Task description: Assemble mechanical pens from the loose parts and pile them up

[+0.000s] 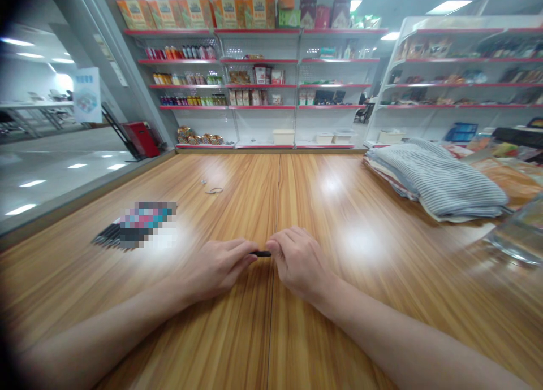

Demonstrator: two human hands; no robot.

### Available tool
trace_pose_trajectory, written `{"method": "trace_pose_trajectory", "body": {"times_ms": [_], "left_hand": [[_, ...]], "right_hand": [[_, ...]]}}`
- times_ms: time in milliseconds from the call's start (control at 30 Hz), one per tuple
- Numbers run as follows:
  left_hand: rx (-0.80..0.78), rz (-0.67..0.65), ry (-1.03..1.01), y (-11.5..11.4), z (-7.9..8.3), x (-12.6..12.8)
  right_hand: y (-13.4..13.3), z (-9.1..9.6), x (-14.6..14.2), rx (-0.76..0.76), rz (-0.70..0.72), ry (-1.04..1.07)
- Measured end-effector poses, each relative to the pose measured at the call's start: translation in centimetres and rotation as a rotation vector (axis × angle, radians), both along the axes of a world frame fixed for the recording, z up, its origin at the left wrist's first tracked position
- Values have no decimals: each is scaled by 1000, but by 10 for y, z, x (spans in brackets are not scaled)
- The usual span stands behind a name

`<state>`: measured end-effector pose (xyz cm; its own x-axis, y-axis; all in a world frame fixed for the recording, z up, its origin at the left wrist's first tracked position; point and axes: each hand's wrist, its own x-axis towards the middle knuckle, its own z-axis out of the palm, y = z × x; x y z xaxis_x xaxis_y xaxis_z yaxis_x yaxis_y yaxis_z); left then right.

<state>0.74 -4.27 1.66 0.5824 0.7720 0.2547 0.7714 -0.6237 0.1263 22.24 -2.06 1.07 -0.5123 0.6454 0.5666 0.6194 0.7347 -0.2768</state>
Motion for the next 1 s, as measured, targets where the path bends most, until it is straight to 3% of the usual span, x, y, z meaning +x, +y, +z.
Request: {"method": "trace_pose_trajectory", "body": {"times_ms": [100,200,267,600,1000], "left_hand": [[5,64,-15,1,1,0],[-15,75,-72,1,1,0],[-22,68,-55,2,1,0],[-15,82,-28,3,0,1],[-31,65,-6,3,0,-1]], "right_hand": [[9,-1,8,40,-200,-17],[13,-6,13,49,-408,-222],[12,-10,12,27,-450,-301],[5,-20,7,-130,-244,-240],[-5,-8,-5,-126,175,141]]}}
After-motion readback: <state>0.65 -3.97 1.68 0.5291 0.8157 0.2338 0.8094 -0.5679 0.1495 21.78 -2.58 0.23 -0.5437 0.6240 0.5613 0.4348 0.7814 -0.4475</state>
